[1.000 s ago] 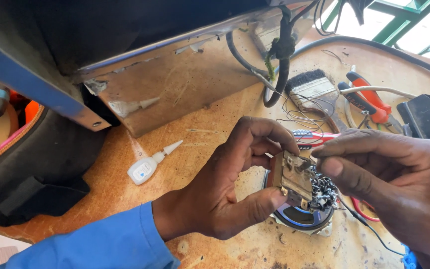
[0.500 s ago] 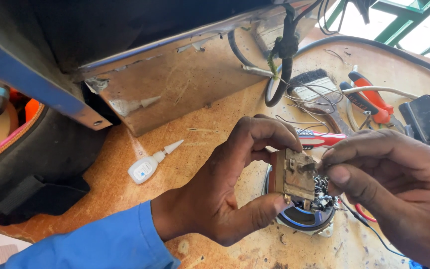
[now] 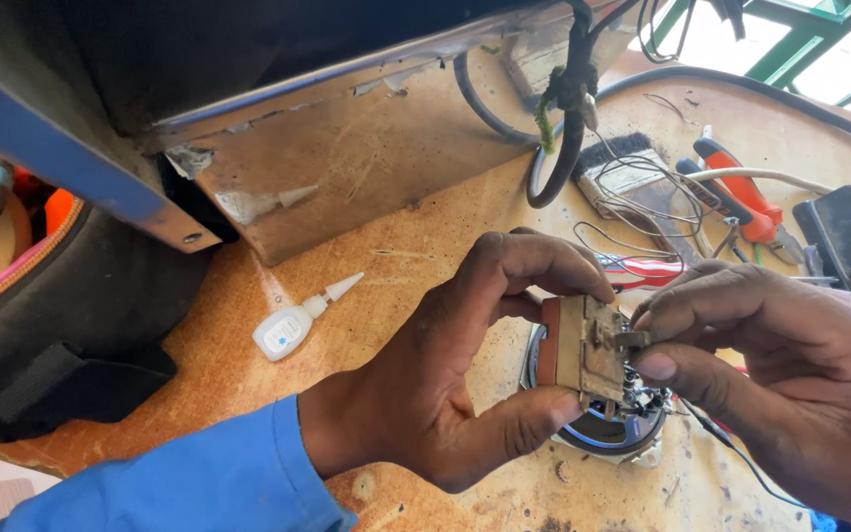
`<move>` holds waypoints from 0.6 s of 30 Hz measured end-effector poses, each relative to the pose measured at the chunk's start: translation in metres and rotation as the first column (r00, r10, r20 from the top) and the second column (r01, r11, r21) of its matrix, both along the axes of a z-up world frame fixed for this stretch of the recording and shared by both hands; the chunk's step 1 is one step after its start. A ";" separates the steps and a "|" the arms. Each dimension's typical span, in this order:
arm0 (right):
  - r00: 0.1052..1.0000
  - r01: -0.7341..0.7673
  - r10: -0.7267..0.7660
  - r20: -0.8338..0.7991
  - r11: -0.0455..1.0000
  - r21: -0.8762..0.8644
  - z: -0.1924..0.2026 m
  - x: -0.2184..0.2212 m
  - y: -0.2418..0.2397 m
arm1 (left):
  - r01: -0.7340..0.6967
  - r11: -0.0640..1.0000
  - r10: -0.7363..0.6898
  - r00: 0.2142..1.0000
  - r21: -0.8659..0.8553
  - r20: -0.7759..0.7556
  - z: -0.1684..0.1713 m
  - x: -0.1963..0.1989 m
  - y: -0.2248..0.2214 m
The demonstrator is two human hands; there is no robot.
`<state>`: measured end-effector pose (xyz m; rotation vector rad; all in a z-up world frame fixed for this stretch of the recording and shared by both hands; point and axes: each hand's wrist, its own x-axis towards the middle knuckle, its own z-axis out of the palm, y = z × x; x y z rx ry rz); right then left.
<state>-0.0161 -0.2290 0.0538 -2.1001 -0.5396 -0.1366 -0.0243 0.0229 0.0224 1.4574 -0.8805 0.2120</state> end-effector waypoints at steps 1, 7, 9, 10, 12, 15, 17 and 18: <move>1.000 -0.002 0.002 0.000 1.000 0.000 0.002 0.000 0.001 | -0.002 1.000 0.002 1.000 0.000 0.000 0.000 0.000 0.000; 0.998 -0.041 0.042 0.052 0.999 -0.026 0.005 0.000 0.003 | -0.006 1.000 0.006 1.000 -0.006 0.016 -0.001 -0.001 -0.001; 0.998 -0.033 0.036 0.053 0.998 -0.061 0.005 0.001 0.003 | -0.006 1.000 0.006 1.000 -0.023 0.027 -0.001 -0.001 -0.001; 0.998 -0.034 0.038 0.053 0.998 -0.061 0.007 0.001 0.004 | -0.007 1.000 0.007 1.000 -0.023 0.027 -0.001 -0.001 -0.001; 0.990 -0.040 0.059 0.131 0.989 -0.142 0.011 0.001 0.007 | -0.018 1.000 0.018 0.999 -0.006 0.026 0.000 -0.001 0.000; 0.992 0.024 -0.005 0.124 0.988 -0.153 0.012 -0.002 0.011 | -0.044 0.999 0.044 0.999 0.013 0.013 -0.001 -0.003 -0.001; 0.996 0.026 -0.018 0.084 0.996 -0.091 0.010 -0.003 0.013 | -0.035 0.999 0.035 0.999 -0.006 0.011 -0.001 -0.003 -0.002; 0.999 0.029 -0.028 0.045 0.999 -0.028 0.009 -0.003 0.015 | -0.027 0.999 0.027 1.000 -0.024 0.010 0.000 -0.002 -0.002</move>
